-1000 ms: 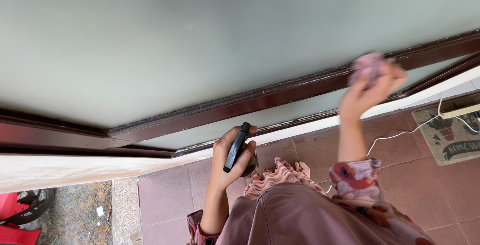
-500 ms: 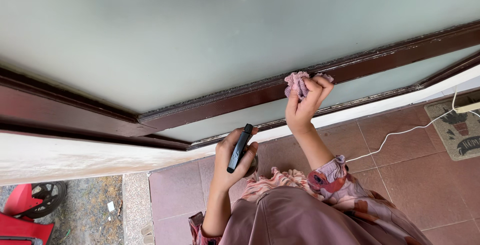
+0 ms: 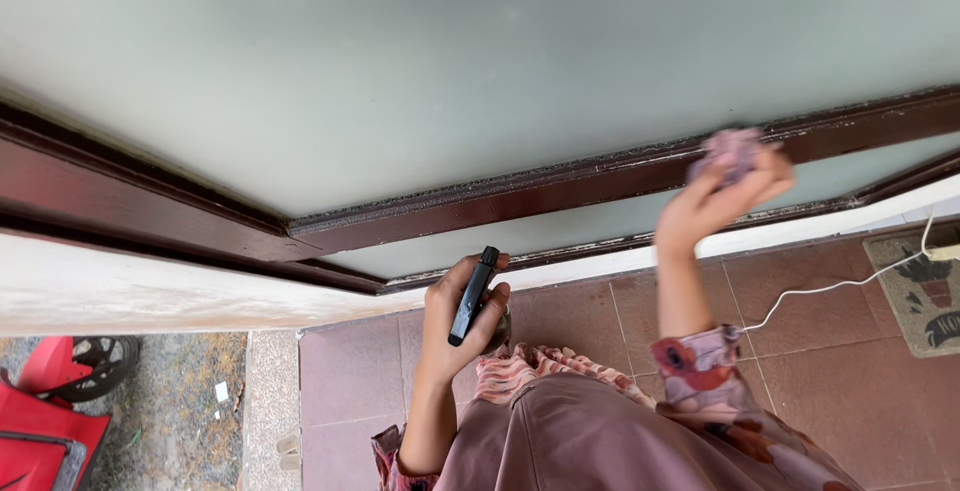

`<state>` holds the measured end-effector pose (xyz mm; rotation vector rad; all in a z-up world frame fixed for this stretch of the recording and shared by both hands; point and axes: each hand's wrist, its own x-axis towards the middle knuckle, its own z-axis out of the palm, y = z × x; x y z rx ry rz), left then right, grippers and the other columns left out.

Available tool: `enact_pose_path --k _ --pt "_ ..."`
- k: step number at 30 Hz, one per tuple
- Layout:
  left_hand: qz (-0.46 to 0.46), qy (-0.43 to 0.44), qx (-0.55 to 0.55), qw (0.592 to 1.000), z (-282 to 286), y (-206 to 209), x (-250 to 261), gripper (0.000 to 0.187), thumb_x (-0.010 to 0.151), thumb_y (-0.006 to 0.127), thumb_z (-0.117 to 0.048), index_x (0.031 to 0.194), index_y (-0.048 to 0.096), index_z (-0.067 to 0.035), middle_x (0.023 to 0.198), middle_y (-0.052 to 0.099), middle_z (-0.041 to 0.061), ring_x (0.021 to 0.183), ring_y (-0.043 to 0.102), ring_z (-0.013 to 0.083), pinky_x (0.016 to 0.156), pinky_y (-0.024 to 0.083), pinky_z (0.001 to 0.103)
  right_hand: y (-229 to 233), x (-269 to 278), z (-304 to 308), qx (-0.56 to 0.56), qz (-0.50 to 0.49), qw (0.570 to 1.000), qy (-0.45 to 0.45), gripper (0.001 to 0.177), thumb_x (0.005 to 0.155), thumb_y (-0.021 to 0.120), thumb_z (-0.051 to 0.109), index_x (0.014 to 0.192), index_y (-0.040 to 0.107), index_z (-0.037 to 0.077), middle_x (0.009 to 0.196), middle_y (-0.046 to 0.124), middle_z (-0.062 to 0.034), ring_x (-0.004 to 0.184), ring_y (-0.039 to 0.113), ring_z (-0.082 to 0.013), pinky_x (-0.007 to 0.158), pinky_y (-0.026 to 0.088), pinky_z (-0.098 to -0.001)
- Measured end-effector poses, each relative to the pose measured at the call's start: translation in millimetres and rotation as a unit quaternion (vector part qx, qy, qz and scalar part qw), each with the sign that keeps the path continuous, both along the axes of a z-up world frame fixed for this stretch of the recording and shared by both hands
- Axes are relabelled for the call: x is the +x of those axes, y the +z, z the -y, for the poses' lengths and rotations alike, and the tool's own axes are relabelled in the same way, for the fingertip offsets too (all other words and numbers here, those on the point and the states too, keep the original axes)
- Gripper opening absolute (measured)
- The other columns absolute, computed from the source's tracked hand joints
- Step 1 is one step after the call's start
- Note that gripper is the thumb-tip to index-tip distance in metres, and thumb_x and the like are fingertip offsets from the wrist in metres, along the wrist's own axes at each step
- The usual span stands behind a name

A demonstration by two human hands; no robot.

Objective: The person sprays a cleaning solution onto a frosted glass window and wipes the surface with a cloth. The person holds the spray bottle in one hand and the cloth in the other, repeatedly spraying and wiping the window frame and glass.

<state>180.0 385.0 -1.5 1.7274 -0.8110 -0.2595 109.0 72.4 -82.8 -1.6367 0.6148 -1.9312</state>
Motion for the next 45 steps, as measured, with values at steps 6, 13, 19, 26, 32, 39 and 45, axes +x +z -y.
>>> enact_pose_path --k 6,13,19,26,32,39,45 --pt "-0.031 0.027 0.008 0.999 6.7 3.8 -11.3 0.029 0.083 0.071 -0.007 0.112 0.072 -0.004 0.081 0.073 0.008 0.064 0.064 0.0108 0.063 0.053 0.026 2.1 44.8 -87.9 -0.137 -0.125 0.983 0.017 0.021 0.091 0.056 0.0 0.112 0.058 0.002 0.12 0.041 -0.0116 0.12 0.042 -0.0284 0.109 0.038 -0.0473" --pt "-0.025 0.023 -0.014 0.999 29.4 0.2 -28.9 0.029 0.084 0.07 -0.007 0.112 0.071 -0.004 0.08 0.071 0.007 0.066 0.062 0.0098 0.064 0.052 0.026 -2.2 19.9 -58.4 -0.188 -0.176 0.958 0.124 0.021 0.09 0.069 0.0 0.111 0.068 0.001 0.119 0.042 -0.0115 0.116 0.044 -0.0274 0.104 0.042 -0.0422" --pt "-0.05 0.012 -0.001 0.999 38.8 -0.7 -34.1 0.029 0.084 0.07 -0.008 0.112 0.072 -0.004 0.073 0.069 0.007 0.063 0.059 0.0098 0.061 0.049 0.026 3.6 -44.3 27.0 -0.095 -0.123 0.988 -0.015 0.018 0.107 0.064 0.006 0.123 0.062 -0.002 0.127 0.037 -0.0084 0.121 0.043 -0.0229 0.119 0.034 -0.0512" --pt "-0.05 -0.016 -0.016 0.999 25.4 1.0 -22.1 0.029 0.084 0.07 -0.008 0.113 0.071 -0.003 0.074 0.069 0.006 0.064 0.06 0.0097 0.062 0.049 0.026 10.5 -19.7 -0.4 0.003 -0.029 0.997 0.067 0.026 0.109 0.057 0.005 0.134 0.059 0.0 0.126 0.038 -0.0091 0.123 0.05 -0.0218 0.102 0.06 -0.04" --pt "-0.038 -0.002 0.01 0.999 -14.3 7.2 2.8 0.029 0.083 0.07 -0.008 0.112 0.072 -0.004 0.074 0.07 0.007 0.062 0.059 0.0109 0.062 0.05 0.026 3.4 44.4 -117.1 -0.039 -0.088 0.983 0.159 0.028 0.105 0.059 0.003 0.134 0.059 0.0 0.12 0.038 -0.0092 0.112 0.054 -0.0158 0.092 0.058 -0.0317" --pt "-0.011 0.001 -0.004 1.0 -45.7 6.4 26.6 0.028 0.083 0.07 -0.008 0.111 0.072 -0.004 0.081 0.074 0.007 0.064 0.063 0.0109 0.063 0.052 0.027 -25.6 75.0 -159.0 -0.171 -0.19 0.958 0.131 0.037 0.09 0.074 0.003 0.126 0.065 0.001 0.113 0.041 -0.0103 0.103 0.044 -0.0241 0.087 0.044 -0.0335" --pt "-0.021 -0.016 -0.018 0.999 -69.8 6.4 37.9 0.03 0.083 0.071 -0.009 0.112 0.071 -0.003 0.079 0.072 0.005 0.063 0.061 0.0099 0.062 0.05 0.026 -10.1 30.4 -104.2 -0.129 -0.17 0.976 -0.03 0.038 0.103 0.066 0.011 0.138 0.061 -0.002 0.122 0.037 -0.0087 0.12 0.044 -0.0276 0.107 0.04 -0.0434"
